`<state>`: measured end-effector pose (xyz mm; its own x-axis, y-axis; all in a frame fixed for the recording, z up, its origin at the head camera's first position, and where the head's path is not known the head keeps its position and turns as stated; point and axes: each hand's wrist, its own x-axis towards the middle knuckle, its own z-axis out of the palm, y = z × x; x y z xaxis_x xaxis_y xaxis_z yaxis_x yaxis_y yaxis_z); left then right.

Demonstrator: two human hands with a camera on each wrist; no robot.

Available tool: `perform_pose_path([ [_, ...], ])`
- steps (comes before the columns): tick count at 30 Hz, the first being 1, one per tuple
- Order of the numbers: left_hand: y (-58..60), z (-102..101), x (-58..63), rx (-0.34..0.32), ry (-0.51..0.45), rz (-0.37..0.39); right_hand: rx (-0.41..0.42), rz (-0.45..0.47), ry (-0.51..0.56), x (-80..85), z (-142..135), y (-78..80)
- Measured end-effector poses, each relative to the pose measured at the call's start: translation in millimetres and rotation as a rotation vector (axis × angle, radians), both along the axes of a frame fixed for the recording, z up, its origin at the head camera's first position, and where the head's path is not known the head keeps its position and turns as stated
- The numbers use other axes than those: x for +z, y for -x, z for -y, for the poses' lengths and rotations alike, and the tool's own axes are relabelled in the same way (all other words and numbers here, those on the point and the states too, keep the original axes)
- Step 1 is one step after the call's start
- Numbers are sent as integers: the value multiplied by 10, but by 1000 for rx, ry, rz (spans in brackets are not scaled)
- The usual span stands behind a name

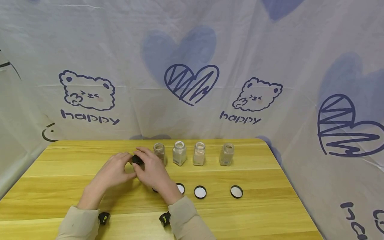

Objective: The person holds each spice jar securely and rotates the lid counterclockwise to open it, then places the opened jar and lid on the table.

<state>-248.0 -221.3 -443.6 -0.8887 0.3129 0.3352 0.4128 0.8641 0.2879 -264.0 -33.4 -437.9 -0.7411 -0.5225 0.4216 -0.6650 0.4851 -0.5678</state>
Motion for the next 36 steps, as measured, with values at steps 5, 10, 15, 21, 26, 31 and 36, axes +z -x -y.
perform_pose_path([
  [5, 7, 0, 0, 3, 4, 7, -61, -32, 57, -23, 18, 4],
  [10, 5, -5, 3, 0, 3, 4, -92, -54, 55, -40, 28, 2],
  [15, -1, -9, 9, -9, -3, -8, -98, -62, 24, -27, 29, -6],
  [21, -7, -9, 18, -15, -12, -28, -58, -54, -18, -6, 26, -8],
  [26, -11, -10, 15, -8, -12, -21, 5, 5, -34, -6, 11, 3],
  [31, -13, -7, 7, 4, -5, -9, 35, 42, -15, -3, 6, -8],
  [36, -10, -3, 6, -2, -5, -8, -22, -8, 53, -19, 20, -11],
])
